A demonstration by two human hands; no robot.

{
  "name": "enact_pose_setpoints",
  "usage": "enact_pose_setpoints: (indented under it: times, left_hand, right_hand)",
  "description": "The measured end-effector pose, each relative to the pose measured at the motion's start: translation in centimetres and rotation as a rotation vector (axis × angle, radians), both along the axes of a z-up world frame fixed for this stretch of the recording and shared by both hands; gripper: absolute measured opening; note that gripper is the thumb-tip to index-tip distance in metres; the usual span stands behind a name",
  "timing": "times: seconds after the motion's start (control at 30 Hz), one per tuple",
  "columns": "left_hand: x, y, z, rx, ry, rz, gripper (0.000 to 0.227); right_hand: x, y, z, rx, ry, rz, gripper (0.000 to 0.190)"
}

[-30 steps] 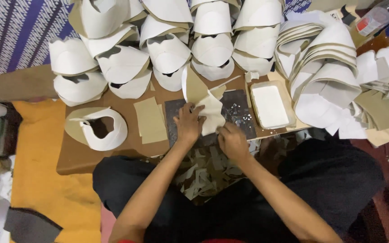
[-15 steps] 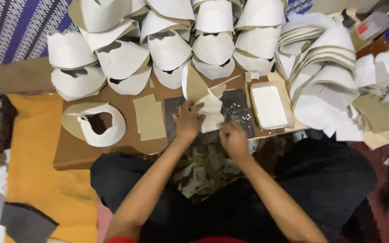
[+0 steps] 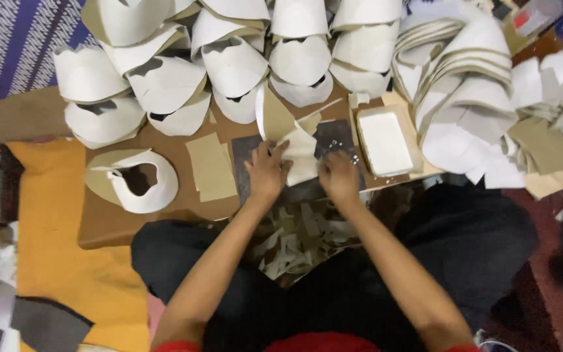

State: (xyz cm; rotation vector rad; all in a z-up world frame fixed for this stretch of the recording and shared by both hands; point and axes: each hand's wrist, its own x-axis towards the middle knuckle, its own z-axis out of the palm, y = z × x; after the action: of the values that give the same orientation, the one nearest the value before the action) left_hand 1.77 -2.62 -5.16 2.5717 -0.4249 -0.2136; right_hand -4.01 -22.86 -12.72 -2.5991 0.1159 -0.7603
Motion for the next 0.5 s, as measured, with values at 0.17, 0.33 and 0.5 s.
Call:
enact_pose_setpoints:
  times: [0.17, 0.33, 0.5]
  left_hand:
    - [0.0, -0.5, 0.5, 0.018, 0.004, 0.006, 0.049]
    - [-1.1, 0.2, 0.8, 0.021, -0.021, -0.004, 0.054]
    - [-1.0, -0.2, 1.5, -0.006, -0.05, 0.016, 0.054]
  right_hand:
    - [-1.4, 1.9, 2.5, 0.052, 0.033, -0.025, 0.008]
    - [0.4, 1.1, 2.0, 0.158, 0.241, -0.051, 0.015]
    - [-3.2, 2.9, 2.2, 0.273, 0.094, -0.01, 0.016]
